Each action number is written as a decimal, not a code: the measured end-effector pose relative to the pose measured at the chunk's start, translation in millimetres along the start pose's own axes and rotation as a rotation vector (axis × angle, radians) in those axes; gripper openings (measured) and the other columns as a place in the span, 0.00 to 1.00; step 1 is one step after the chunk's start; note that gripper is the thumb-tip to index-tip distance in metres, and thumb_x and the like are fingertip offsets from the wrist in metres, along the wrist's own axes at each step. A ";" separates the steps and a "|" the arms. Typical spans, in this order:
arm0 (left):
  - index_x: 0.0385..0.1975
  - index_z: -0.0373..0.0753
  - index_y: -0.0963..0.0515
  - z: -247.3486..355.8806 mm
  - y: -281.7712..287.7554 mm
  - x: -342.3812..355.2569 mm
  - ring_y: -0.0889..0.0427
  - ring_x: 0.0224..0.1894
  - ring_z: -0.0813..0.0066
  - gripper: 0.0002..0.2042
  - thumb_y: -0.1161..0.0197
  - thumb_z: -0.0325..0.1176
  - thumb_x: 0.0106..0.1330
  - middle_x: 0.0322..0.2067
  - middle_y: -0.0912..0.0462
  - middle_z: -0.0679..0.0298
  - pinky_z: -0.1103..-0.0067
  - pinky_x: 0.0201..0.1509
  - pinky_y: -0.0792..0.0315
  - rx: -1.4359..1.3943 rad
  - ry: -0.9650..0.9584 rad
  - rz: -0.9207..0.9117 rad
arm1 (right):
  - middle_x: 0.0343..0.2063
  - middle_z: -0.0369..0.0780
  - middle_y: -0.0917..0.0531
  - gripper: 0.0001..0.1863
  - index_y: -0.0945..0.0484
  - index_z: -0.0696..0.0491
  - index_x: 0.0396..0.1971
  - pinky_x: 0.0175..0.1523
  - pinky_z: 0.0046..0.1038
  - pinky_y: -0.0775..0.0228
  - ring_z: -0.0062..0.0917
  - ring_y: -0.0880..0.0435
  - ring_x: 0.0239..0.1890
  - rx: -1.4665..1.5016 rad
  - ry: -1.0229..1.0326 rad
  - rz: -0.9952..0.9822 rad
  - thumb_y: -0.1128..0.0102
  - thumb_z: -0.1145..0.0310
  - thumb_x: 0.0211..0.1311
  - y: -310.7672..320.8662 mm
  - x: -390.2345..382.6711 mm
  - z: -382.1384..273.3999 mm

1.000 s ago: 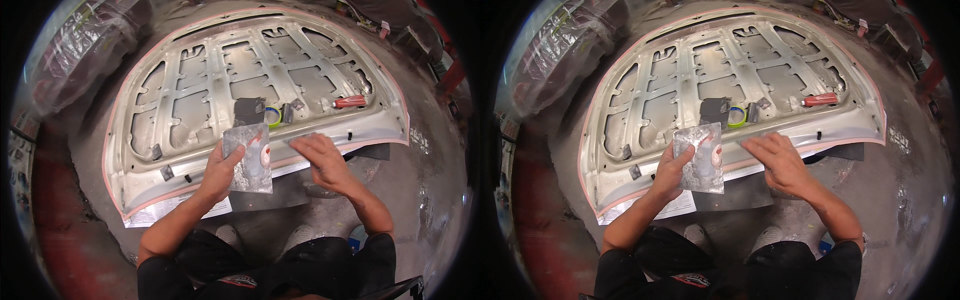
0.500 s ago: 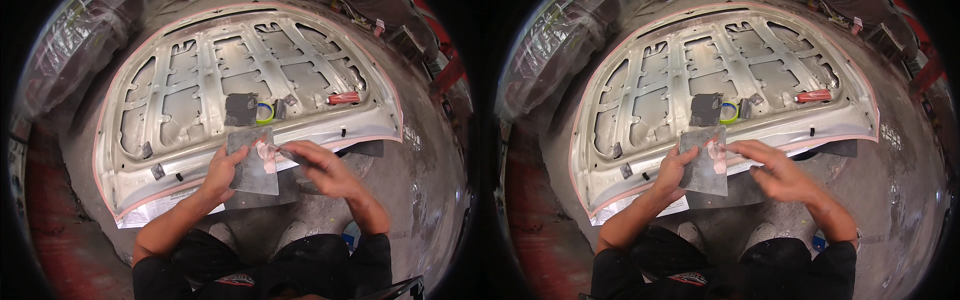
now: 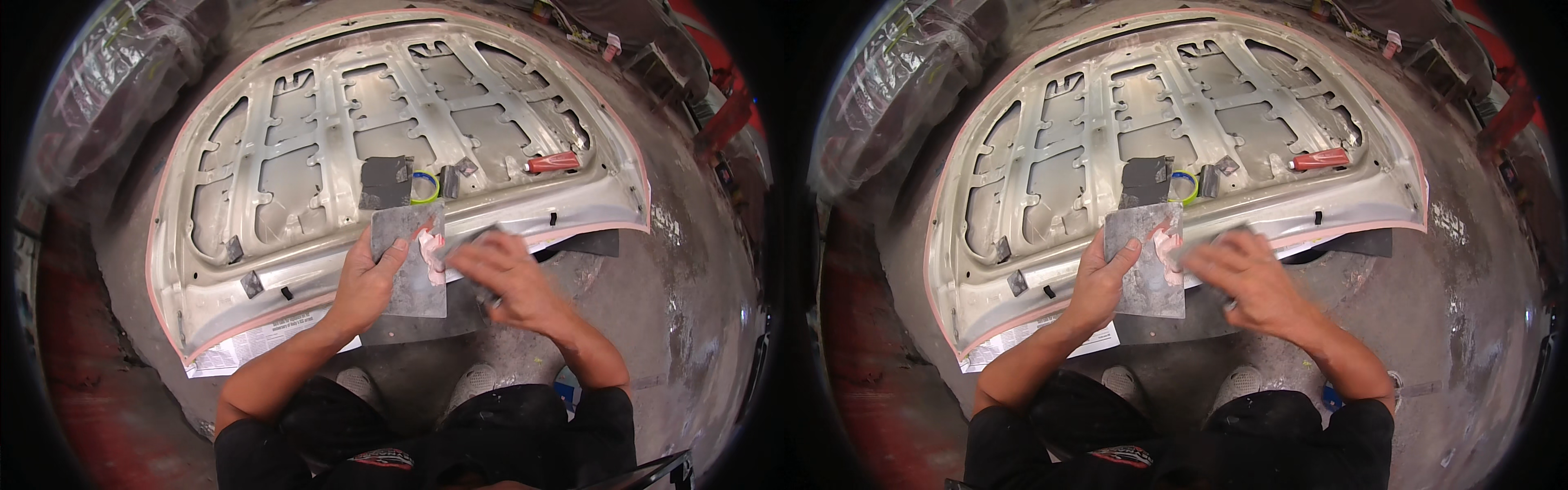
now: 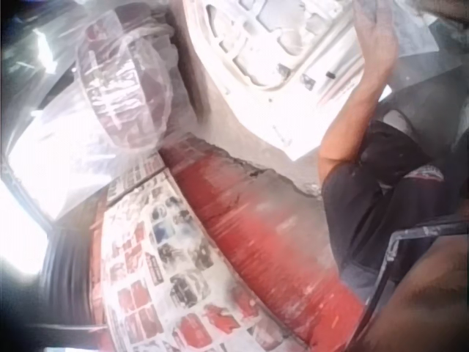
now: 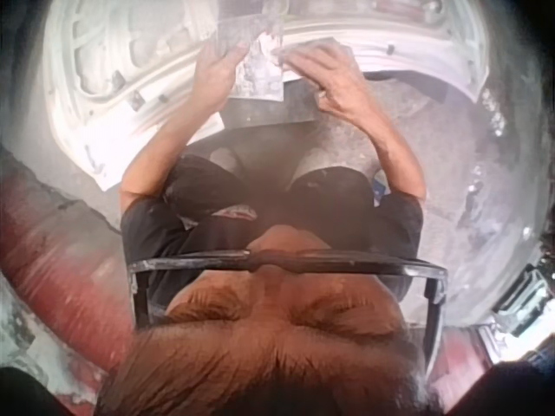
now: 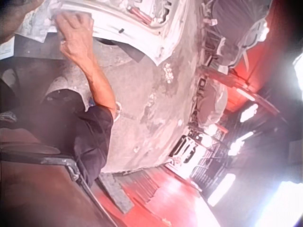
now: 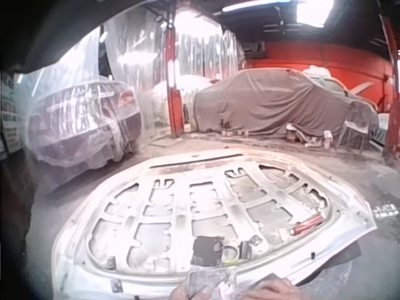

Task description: The person applies body filler to a car hood using a putty knife. They scoop the filler from a container, spread it onto the metal surface, and smooth it out to fill imperfections.

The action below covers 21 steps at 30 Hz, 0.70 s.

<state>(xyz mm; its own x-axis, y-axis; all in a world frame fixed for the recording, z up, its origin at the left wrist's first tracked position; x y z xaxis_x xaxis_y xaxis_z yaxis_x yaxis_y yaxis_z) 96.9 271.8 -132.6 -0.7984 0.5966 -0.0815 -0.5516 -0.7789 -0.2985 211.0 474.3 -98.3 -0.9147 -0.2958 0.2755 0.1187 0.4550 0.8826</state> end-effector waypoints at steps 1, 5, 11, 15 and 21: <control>0.58 0.33 0.33 -3.9 2.2 1.4 0.26 0.50 0.78 0.17 0.46 0.30 0.72 0.50 0.22 0.61 0.79 0.56 0.32 0.034 0.009 0.000 | 0.56 0.35 0.25 0.44 0.30 0.47 0.60 0.57 0.36 0.38 0.38 0.30 0.54 0.051 0.019 -0.121 0.36 0.78 0.31 4.9 1.5 2.7; 0.58 0.32 0.33 -11.4 -0.9 1.9 0.26 0.50 0.77 0.18 0.46 0.30 0.71 0.50 0.22 0.60 0.78 0.57 0.32 0.066 0.033 -0.024 | 0.52 0.35 0.21 0.39 0.25 0.48 0.57 0.58 0.37 0.39 0.36 0.29 0.53 0.053 -0.043 -0.191 0.39 0.78 0.33 17.5 8.3 3.7; 0.59 0.34 0.34 -5.2 -1.1 2.1 0.22 0.50 0.71 0.19 0.46 0.30 0.71 0.50 0.22 0.58 0.73 0.55 0.27 -0.148 0.156 0.040 | 0.53 0.37 0.23 0.39 0.25 0.47 0.57 0.60 0.37 0.38 0.38 0.29 0.55 0.414 -0.001 -0.102 0.35 0.78 0.33 18.5 -0.2 5.8; 0.58 0.35 0.34 12.5 -9.7 0.6 0.19 0.48 0.66 0.17 0.47 0.29 0.70 0.47 0.21 0.57 0.68 0.51 0.21 -0.320 0.401 0.197 | 0.56 0.37 0.26 0.42 0.27 0.49 0.58 0.62 0.42 0.40 0.42 0.32 0.58 0.176 -0.015 0.023 0.34 0.78 0.31 -17.1 -11.6 -15.1; 0.58 0.36 0.34 19.0 -2.5 -2.9 0.20 0.47 0.70 0.16 0.48 0.30 0.71 0.49 0.22 0.60 0.69 0.51 0.23 -0.274 0.311 0.045 | 0.55 0.40 0.26 0.43 0.28 0.51 0.58 0.61 0.46 0.40 0.42 0.31 0.57 -0.233 0.039 0.118 0.33 0.75 0.29 -34.5 -43.8 14.0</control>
<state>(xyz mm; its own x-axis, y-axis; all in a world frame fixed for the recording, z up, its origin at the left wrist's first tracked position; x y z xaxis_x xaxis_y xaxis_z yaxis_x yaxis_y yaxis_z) 96.0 268.4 -113.6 -0.6862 0.6254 -0.3713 -0.3994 -0.7507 -0.5263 241.5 483.4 -146.2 -0.8741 -0.2870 0.3919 0.3133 0.2836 0.9063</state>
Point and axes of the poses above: each hand's wrist, its own x-axis towards the middle knuckle, its own y-axis out of the back of the hand, z = x × y, the point moved 1 cm from there along x, towards the middle knuckle
